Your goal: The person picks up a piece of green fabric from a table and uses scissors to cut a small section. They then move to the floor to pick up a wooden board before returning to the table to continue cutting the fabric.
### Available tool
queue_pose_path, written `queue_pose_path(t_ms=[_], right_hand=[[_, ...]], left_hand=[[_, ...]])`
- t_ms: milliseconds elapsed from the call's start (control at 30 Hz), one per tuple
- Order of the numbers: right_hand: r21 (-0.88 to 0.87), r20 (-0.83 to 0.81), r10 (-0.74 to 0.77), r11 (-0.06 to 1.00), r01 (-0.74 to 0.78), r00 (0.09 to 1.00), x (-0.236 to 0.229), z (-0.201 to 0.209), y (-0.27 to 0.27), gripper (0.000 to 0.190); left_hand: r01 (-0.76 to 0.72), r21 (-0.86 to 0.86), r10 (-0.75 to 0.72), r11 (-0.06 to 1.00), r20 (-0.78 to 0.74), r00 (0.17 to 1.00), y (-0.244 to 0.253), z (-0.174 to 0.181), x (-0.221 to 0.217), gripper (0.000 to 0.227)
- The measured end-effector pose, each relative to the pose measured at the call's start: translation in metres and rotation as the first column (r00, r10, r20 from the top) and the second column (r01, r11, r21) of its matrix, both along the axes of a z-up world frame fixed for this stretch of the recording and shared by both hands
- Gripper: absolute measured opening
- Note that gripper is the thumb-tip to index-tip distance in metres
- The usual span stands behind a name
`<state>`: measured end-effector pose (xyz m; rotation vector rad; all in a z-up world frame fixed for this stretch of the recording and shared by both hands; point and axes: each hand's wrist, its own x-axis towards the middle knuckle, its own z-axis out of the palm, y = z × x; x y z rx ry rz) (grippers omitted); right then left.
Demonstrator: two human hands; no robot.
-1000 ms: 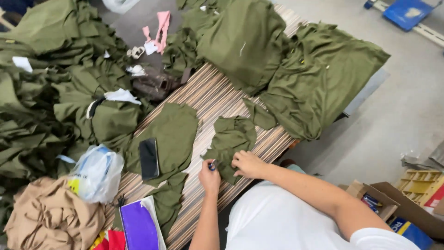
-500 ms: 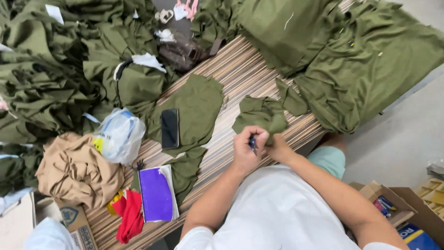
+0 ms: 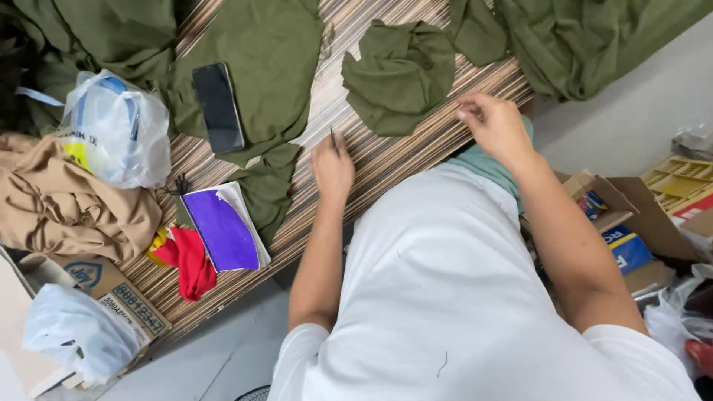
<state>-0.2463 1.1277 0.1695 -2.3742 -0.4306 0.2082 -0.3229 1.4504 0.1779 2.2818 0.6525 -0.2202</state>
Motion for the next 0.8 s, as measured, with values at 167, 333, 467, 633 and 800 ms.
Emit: queue_pose_path(t_ms=[167,333,467,633,800], right_hand=[[0.072,0.042,-0.057,0.996,0.054,0.997,0.009,-0.026,0.028,0.021],[0.179,0.181,-0.193,0.971,0.161,0.964,0.056,0.007,0.067,0.016],[0.052,0.167,-0.362,0.932,0.358,0.917,0.086,-0.003,0.066,0.025],[-0.187,0.116,-0.44,0.871,0.455,0.89,0.115,0.002,0.079,0.048],[-0.19,0.054,-0.502,0.844,0.502,0.863,0.133,-0.039,0.061,0.01]], left_hand=[[-0.057,-0.015,0.059,0.998,0.342,0.938,0.01,-0.024,-0.037,0.031],[0.049,-0.043,-0.025,0.998,0.437,0.899,0.01,-0.034,-0.014,0.033],[0.117,-0.142,-0.047,0.983,0.424,0.904,0.001,-0.02,0.003,0.035],[0.262,-0.146,-0.162,0.954,0.484,0.86,-0.016,-0.035,0.027,0.047],[0.345,-0.263,-0.251,0.901,0.335,0.908,-0.04,-0.044,0.064,0.039]])
